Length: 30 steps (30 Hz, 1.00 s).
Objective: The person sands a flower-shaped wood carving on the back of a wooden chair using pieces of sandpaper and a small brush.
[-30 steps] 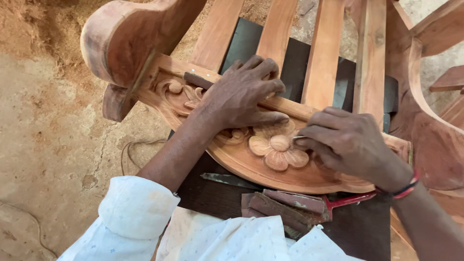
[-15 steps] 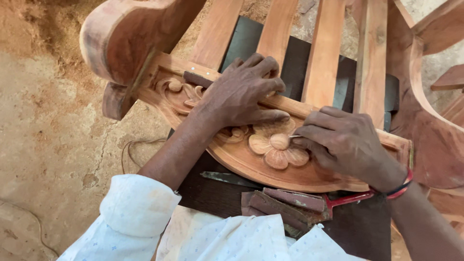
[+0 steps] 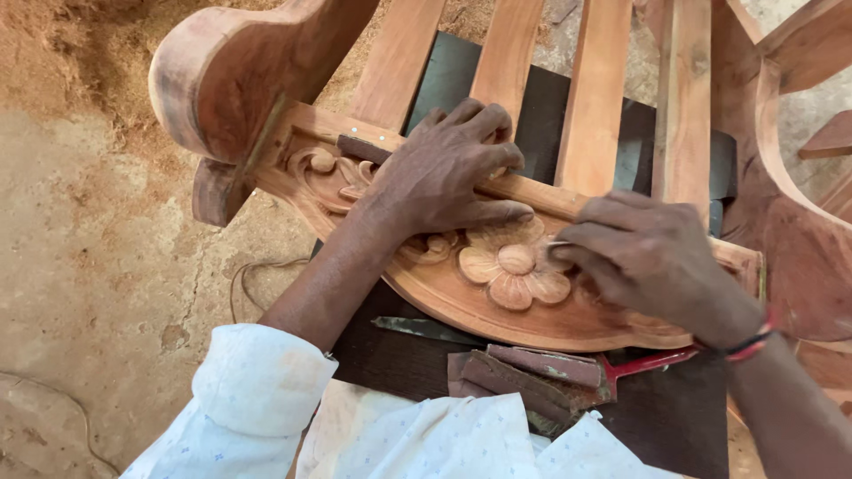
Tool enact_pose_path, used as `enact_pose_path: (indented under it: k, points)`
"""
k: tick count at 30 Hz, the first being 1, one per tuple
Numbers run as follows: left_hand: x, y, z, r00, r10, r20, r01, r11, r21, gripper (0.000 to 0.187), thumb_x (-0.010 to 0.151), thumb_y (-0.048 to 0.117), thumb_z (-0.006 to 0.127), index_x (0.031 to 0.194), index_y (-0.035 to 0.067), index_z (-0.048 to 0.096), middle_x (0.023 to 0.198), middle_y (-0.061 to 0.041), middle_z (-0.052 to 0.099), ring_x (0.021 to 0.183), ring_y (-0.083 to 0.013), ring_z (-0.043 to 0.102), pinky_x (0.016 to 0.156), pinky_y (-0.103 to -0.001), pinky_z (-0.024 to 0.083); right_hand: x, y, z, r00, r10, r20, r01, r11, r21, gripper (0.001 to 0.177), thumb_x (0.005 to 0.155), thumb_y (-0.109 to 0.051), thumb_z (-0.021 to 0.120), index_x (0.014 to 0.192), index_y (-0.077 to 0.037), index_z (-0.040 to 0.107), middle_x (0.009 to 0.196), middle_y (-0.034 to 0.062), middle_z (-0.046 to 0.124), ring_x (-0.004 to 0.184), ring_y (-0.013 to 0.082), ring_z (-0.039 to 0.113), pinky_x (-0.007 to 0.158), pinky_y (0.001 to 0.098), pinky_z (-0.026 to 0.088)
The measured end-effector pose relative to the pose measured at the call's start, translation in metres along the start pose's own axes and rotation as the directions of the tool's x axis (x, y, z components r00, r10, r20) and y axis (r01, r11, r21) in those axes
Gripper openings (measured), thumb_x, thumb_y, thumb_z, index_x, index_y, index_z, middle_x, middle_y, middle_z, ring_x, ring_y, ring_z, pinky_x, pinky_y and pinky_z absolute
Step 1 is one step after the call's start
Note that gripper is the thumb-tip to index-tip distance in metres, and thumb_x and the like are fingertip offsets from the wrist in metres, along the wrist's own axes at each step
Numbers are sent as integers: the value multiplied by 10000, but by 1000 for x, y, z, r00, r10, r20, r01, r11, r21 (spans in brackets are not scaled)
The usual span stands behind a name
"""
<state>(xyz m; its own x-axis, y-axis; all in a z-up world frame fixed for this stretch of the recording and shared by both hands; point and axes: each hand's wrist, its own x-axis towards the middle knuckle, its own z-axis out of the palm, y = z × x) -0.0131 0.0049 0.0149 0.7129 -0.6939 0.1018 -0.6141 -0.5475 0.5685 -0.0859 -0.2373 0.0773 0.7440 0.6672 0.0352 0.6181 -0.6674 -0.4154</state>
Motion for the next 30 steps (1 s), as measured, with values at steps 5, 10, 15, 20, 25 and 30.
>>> enact_pose_path:
  k: [5, 10, 15, 20, 25, 30]
  points:
    - [1, 0, -3, 998, 46, -37, -46, 999, 8, 583, 752, 661, 808, 994, 133, 759, 1137, -59, 605, 1168, -253, 546, 968, -481, 465, -4, -1, -6, 999, 34, 2, -34, 999, -4, 127, 782, -181, 792, 860, -88, 755, 848, 17, 715, 751, 214, 673, 574, 357, 526]
    - [2, 3, -4, 1000, 0, 26, 0, 1000, 8, 561, 772, 640, 803, 1010, 134, 765, 1133, -42, 608, 1168, -237, 549, 983, -469, 470, -4, -9, -2, 999, 18, -31, -17, 1000, 21, 122, 801, -176, 792, 875, -91, 747, 848, 25, 706, 791, 211, 671, 588, 362, 530]
    - [1, 3, -6, 1000, 20, 12, -20, 1000, 6, 562, 781, 638, 805, 1027, 133, 768, 1131, -50, 605, 1163, -241, 543, 973, -474, 471, -7, -2, -7, 998, 48, -31, -48, 999, 1, 112, 791, -163, 788, 882, -103, 760, 852, 14, 709, 755, 198, 660, 581, 352, 531]
    - [2, 3, -6, 1000, 2, 27, -3, 1000, 9, 558, 781, 634, 799, 1034, 138, 768, 1143, -37, 607, 1178, -229, 546, 970, -465, 479, -7, -4, -2, 1000, 18, -21, -18, 1000, 6, 147, 785, -168, 794, 906, -95, 756, 867, 14, 705, 782, 204, 671, 568, 353, 529]
    - [1, 0, -5, 1000, 18, 9, -18, 1000, 16, 556, 780, 635, 800, 1034, 141, 770, 1150, -45, 604, 1190, -239, 541, 977, -482, 468, -10, 2, -6, 997, 57, -51, -58, 998, -15, 132, 806, -186, 798, 917, -127, 755, 892, -11, 709, 756, 173, 659, 597, 347, 543]
    - [3, 3, -4, 1000, 19, 17, -19, 1000, 14, 563, 773, 646, 798, 1024, 143, 770, 1163, -54, 602, 1187, -244, 536, 971, -489, 466, -11, 7, -1, 1000, 8, -4, -8, 999, -31, 146, 787, -181, 784, 917, -119, 763, 869, -13, 719, 754, 169, 666, 562, 332, 541]
